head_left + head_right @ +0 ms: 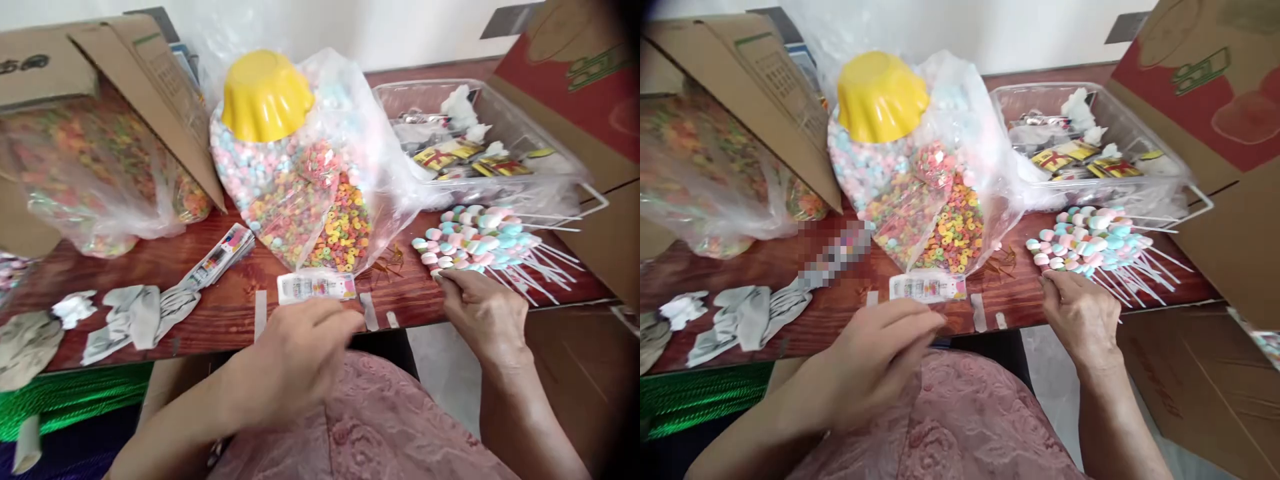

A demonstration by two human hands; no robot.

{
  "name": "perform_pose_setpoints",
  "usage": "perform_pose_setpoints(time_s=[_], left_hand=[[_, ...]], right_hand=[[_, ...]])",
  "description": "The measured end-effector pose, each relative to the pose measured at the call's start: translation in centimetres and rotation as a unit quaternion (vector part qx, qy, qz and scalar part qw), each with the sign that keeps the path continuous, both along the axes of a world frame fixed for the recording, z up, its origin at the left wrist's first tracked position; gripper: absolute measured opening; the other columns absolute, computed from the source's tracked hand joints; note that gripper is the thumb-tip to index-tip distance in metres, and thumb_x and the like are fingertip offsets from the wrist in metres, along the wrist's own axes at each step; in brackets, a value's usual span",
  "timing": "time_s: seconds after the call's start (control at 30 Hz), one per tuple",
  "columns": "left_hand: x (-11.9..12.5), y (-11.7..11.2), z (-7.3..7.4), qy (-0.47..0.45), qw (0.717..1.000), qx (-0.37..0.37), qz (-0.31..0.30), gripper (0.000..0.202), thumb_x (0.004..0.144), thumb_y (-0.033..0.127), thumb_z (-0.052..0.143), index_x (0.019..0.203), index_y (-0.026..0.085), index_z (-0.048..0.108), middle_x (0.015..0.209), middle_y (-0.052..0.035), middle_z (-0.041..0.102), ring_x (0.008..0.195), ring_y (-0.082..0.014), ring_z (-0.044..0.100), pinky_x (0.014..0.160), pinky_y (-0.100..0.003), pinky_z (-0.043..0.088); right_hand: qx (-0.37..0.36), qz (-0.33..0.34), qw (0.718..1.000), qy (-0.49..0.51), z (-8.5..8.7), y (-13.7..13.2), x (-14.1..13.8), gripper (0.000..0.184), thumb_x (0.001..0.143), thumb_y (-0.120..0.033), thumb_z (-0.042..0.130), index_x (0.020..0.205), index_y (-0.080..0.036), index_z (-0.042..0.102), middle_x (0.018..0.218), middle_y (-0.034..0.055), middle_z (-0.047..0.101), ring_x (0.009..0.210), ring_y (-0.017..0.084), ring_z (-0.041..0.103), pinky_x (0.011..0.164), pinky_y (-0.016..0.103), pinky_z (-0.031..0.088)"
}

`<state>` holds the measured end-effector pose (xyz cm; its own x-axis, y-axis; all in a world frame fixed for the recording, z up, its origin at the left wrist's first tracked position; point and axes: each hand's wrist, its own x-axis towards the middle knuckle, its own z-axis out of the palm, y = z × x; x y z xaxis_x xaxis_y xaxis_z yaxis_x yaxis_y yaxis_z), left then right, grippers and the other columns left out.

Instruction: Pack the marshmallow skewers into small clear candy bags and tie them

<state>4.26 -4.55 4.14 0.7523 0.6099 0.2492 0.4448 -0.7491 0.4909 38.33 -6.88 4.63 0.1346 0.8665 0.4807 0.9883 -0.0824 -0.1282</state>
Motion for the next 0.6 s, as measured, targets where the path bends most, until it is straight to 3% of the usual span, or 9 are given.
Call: perform_pose_setpoints(time_s=[0.07,0.1,0.2,0.37,0.6], left_hand=[[3.3,2.7,1.9,0.167,0.983,0.052,0.049,0.017,0.092,0.016,0.047,0.094,0.015,0.064,0.096,-0.0108,0.063,0.094,-0.0248,0.058,0.081,-0.041,0.050],[4.6,3.2,2.2,0.222,0.970,0.077,0.055,0.015,0.090,0.015,0.049,0.092,0.013,0.064,0.096,-0.0123,0.062,0.095,-0.0269,0.057,0.078,-0.041,0.050],[6.7,3.7,0.8,0.299,0.946,0.111,0.055,0.014,0.086,0.010,0.051,0.094,0.010,0.063,0.096,-0.0139,0.061,0.092,-0.0274,0.057,0.071,-0.039,0.048],[6.4,4.1,-2.8,0.269,0.942,0.195,0.046,0.021,0.089,0.006,0.044,0.088,0.011,0.063,0.082,-0.0115,0.059,0.081,-0.0245,0.055,0.062,-0.035,0.040],[4.6,4.6,-3.8,0.150,0.971,0.176,0.066,0.024,0.090,0.012,0.045,0.075,0.016,0.063,0.075,-0.0082,0.059,0.076,-0.0211,0.051,0.064,-0.034,0.036]], right_hand=[[-0.040,-0.073,0.996,-0.028,-0.5,-0.3,1.1,0.024,0.091,-0.029,0.052,0.089,-0.018,0.073,0.081,0.0059,0.072,0.074,0.017,0.063,0.061,0.027,0.036],[-0.063,-0.100,0.992,-0.042,-0.9,-0.3,1.5,0.025,0.091,-0.031,0.052,0.091,-0.018,0.073,0.082,0.0066,0.071,0.073,0.018,0.062,0.059,0.028,0.033],[-0.137,-0.138,0.979,-0.068,-2.0,-0.1,2.1,0.028,0.091,-0.036,0.052,0.096,-0.016,0.072,0.086,0.0095,0.070,0.071,0.020,0.060,0.056,0.029,0.027],[-0.174,-0.163,0.967,-0.090,-2.8,-0.1,1.8,0.028,0.090,-0.037,0.052,0.096,-0.016,0.069,0.079,0.0108,0.069,0.065,0.020,0.059,0.055,0.030,0.026],[-0.170,-0.150,0.972,-0.055,-3.7,-0.8,2.5,0.024,0.084,-0.038,0.057,0.084,-0.019,0.072,0.068,0.0087,0.066,0.045,0.015,0.044,0.049,0.028,0.025]])
